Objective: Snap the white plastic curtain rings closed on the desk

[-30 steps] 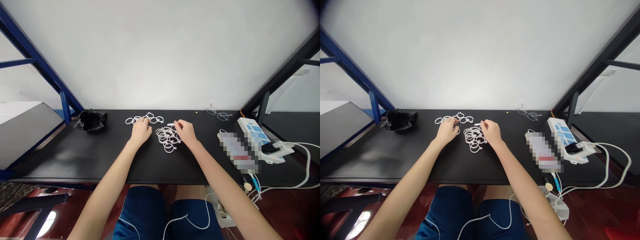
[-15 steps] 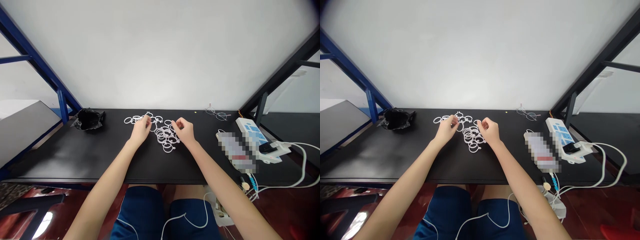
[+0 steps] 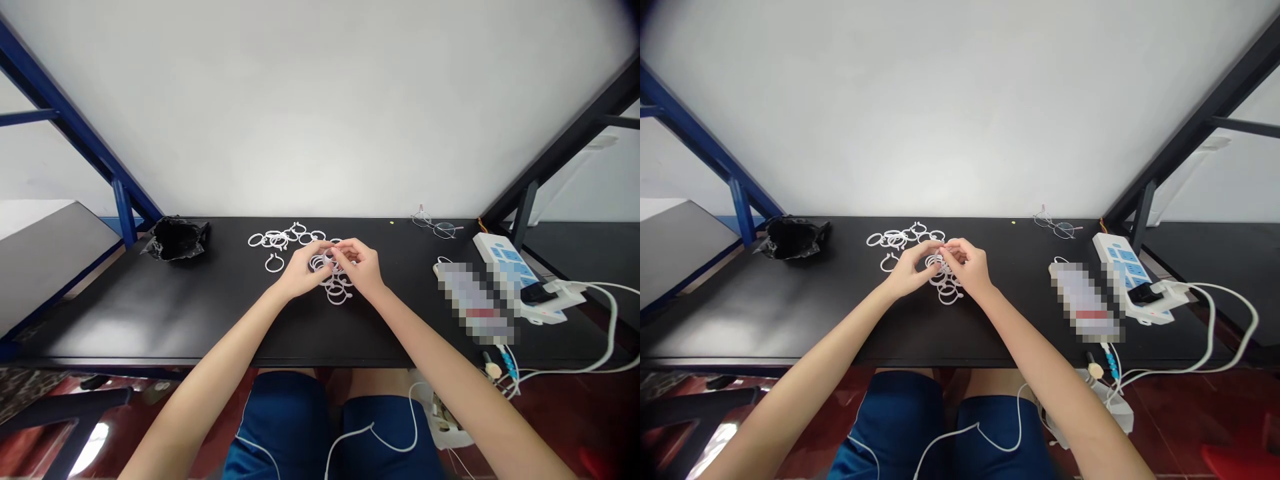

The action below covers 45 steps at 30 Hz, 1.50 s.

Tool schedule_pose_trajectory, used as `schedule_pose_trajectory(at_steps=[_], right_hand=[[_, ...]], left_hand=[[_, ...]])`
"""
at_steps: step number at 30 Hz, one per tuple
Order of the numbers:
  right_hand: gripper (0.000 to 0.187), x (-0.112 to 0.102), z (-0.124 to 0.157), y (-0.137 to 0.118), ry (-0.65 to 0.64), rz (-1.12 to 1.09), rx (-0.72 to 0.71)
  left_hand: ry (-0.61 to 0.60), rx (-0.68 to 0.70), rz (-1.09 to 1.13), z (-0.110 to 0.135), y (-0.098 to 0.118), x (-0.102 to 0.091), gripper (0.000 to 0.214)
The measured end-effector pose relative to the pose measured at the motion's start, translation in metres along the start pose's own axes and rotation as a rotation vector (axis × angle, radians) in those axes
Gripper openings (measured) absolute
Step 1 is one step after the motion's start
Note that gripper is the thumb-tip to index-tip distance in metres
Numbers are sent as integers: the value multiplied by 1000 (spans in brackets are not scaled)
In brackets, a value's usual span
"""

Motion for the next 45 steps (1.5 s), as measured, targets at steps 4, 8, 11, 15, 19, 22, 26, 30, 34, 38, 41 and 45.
schedule_pose_trajectory(at_steps=[4, 8, 11, 15, 19, 22, 26, 30, 34, 38, 41, 45], right_hand=[[20, 0, 1, -2, 12, 60, -16], [23, -2, -4, 2, -72, 10, 46], [29, -5, -10, 6, -195, -156, 144], [28, -10, -15, 5, -187, -229, 187], [27, -9, -14, 2, -169, -272, 202], [25, -10, -14, 0, -169, -317, 190], [22, -14, -15, 0, -209, -419, 239], [22, -14, -14, 0, -221, -534, 303], [25, -12, -13, -3, -234, -573, 316], [28, -11, -13, -6, -201, -558, 303], [29, -10, -12, -7, -155, -551, 271], [28, -4, -9, -7, -113, -523, 266]], left_hand=[[-18, 29, -76, 1, 1, 6, 42], [10, 16, -74, 1, -7, 9, 34], [12, -66, 104, 0, -17, 7, 40], [-9, -177, 361, -2, -28, 5, 44], [-24, -201, 463, -3, -29, 4, 46], [-57, -223, 540, -3, -25, 4, 47], [-105, -267, 653, -2, -21, 2, 46], [-118, -299, 736, -1, -22, -3, 42], [-103, -283, 774, 0, -20, -6, 38], [-56, -341, 870, 0, -17, -2, 38], [37, -370, 944, 0, -18, 3, 37], [184, -367, 961, -1, -24, 7, 37]])
Point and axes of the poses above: each hand's wrist, its own z-axis away from the middle knuckle, its own x-axis out of the palm, y = z × x, the point moved 3 cm from there along -z, towards the middle knuckle, and after that the axes turned 6 degrees about -y, right-handed, at the moved point
